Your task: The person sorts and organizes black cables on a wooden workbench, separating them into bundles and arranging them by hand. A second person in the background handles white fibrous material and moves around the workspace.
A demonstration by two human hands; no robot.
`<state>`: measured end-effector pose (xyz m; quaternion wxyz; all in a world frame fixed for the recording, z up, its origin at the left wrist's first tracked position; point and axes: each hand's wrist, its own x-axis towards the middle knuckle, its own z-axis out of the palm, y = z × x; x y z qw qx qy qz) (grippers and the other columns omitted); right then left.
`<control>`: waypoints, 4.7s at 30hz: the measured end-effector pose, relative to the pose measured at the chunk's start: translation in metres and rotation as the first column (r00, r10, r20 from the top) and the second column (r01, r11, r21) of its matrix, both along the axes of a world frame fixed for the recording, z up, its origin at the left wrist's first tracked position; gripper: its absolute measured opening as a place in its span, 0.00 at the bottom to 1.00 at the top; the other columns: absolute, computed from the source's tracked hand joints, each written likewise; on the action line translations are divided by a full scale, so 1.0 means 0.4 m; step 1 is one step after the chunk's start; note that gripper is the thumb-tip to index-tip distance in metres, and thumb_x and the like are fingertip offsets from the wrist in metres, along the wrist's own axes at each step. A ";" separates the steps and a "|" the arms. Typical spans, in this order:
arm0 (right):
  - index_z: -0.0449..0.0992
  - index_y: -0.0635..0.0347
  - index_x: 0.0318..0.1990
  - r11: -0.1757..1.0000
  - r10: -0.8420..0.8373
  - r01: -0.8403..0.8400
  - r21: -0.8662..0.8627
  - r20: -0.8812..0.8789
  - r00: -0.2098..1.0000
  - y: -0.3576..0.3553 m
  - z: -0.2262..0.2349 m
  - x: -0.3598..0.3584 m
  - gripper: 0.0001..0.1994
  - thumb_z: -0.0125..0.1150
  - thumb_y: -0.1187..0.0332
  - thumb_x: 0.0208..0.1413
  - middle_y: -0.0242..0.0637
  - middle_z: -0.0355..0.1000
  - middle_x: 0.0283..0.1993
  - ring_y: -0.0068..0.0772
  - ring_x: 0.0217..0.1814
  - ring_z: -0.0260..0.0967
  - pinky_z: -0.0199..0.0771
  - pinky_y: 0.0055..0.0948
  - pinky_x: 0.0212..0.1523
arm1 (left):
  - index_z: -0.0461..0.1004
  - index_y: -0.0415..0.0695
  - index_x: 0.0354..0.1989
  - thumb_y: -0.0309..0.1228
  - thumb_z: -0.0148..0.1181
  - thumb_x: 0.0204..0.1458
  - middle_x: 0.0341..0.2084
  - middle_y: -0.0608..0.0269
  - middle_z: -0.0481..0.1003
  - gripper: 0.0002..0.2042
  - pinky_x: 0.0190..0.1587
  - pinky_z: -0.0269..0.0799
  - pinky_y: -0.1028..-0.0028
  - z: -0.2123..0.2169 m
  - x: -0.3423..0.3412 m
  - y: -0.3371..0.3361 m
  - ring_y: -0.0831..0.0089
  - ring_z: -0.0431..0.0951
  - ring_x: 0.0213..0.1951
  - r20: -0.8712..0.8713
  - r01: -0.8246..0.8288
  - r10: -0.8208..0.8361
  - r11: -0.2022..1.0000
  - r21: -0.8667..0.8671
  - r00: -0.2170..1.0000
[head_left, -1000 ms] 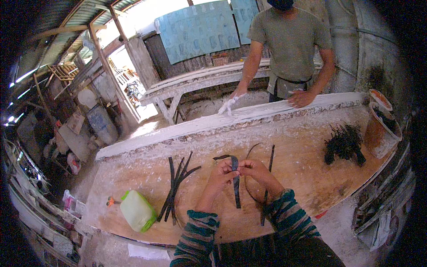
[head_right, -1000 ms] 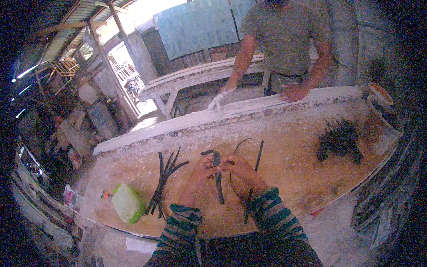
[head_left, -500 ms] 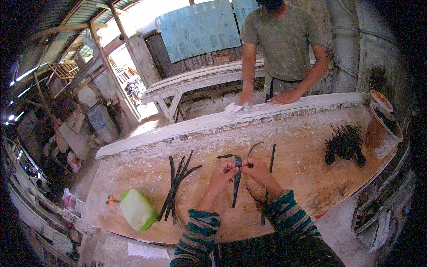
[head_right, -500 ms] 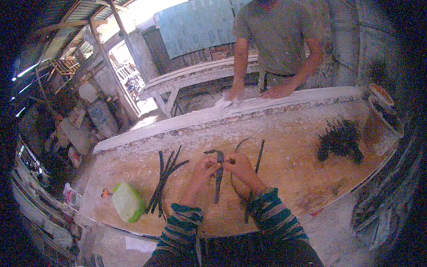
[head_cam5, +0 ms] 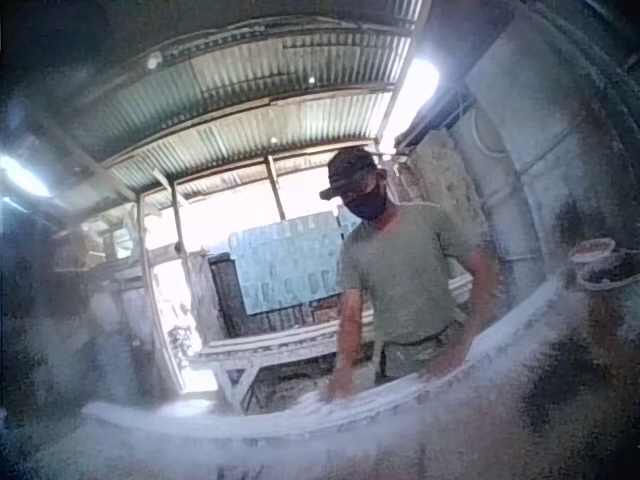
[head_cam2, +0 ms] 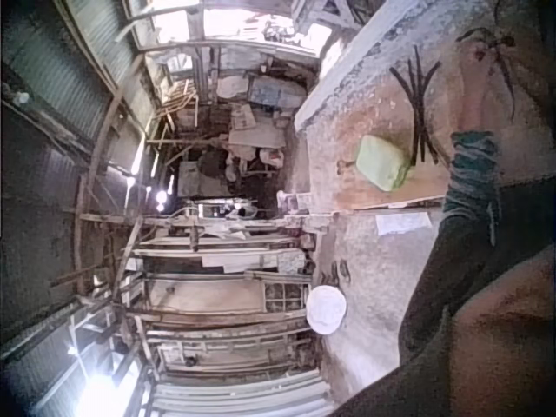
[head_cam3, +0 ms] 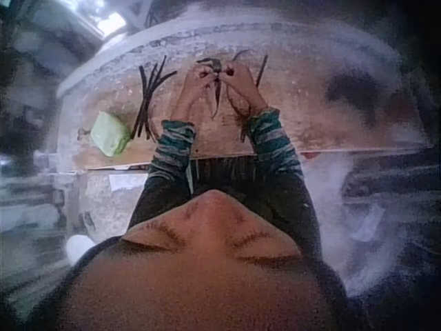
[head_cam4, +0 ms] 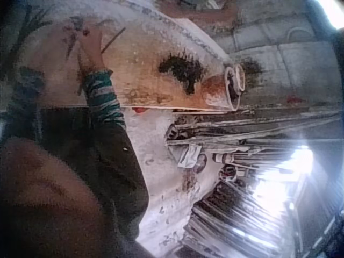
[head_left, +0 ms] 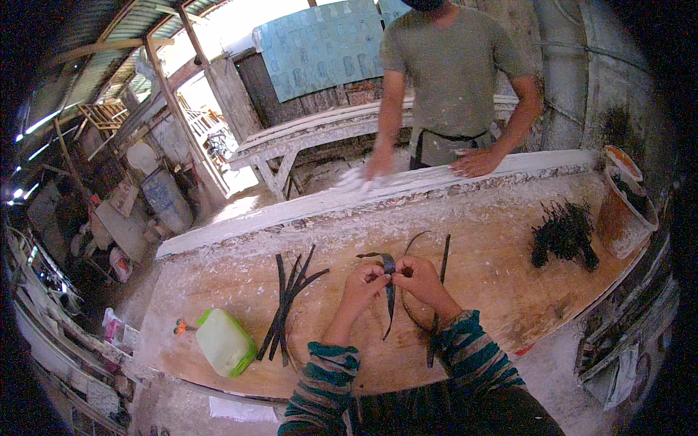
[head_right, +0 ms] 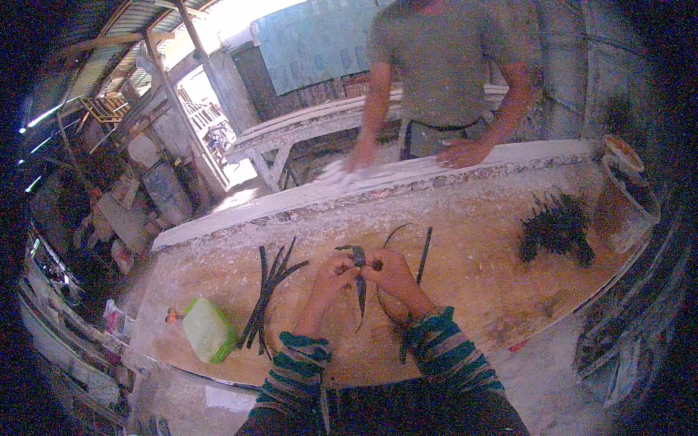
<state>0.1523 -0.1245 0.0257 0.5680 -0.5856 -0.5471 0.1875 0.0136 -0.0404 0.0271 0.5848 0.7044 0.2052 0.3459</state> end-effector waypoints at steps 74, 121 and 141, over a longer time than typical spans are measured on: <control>0.69 0.63 0.25 0.809 0.112 -0.136 -0.572 -0.077 0.991 -0.042 0.019 0.118 0.08 0.58 0.67 0.43 0.34 0.69 0.22 0.27 0.21 0.68 0.70 0.25 0.20 | 0.61 0.50 0.25 0.32 0.50 0.51 0.11 0.76 0.55 0.06 0.12 0.47 0.84 0.057 -0.131 0.112 0.87 0.51 0.11 0.528 0.420 -0.110 0.747 -0.515 0.842; 0.68 0.55 0.34 0.933 0.361 -0.197 0.302 -0.797 0.485 -0.021 0.022 0.069 0.06 0.51 0.65 0.55 0.20 0.61 0.21 0.12 0.21 0.58 0.66 0.20 0.29 | 0.70 0.45 0.35 0.39 0.50 0.53 0.22 0.75 0.64 0.11 0.17 0.49 0.87 -0.044 -0.080 0.124 0.88 0.58 0.19 0.046 0.047 -0.031 0.906 -0.420 0.998; 0.56 0.57 0.57 0.861 0.467 -0.046 0.506 -0.753 0.463 -0.034 0.034 0.125 0.21 0.48 0.69 0.55 0.27 0.71 0.38 0.16 0.24 0.65 0.70 0.22 0.34 | 0.73 0.43 0.31 0.35 0.53 0.49 0.22 0.71 0.71 0.08 0.24 0.59 0.81 -0.052 -0.077 0.114 0.82 0.64 0.22 -0.265 0.035 -0.027 0.999 0.026 0.964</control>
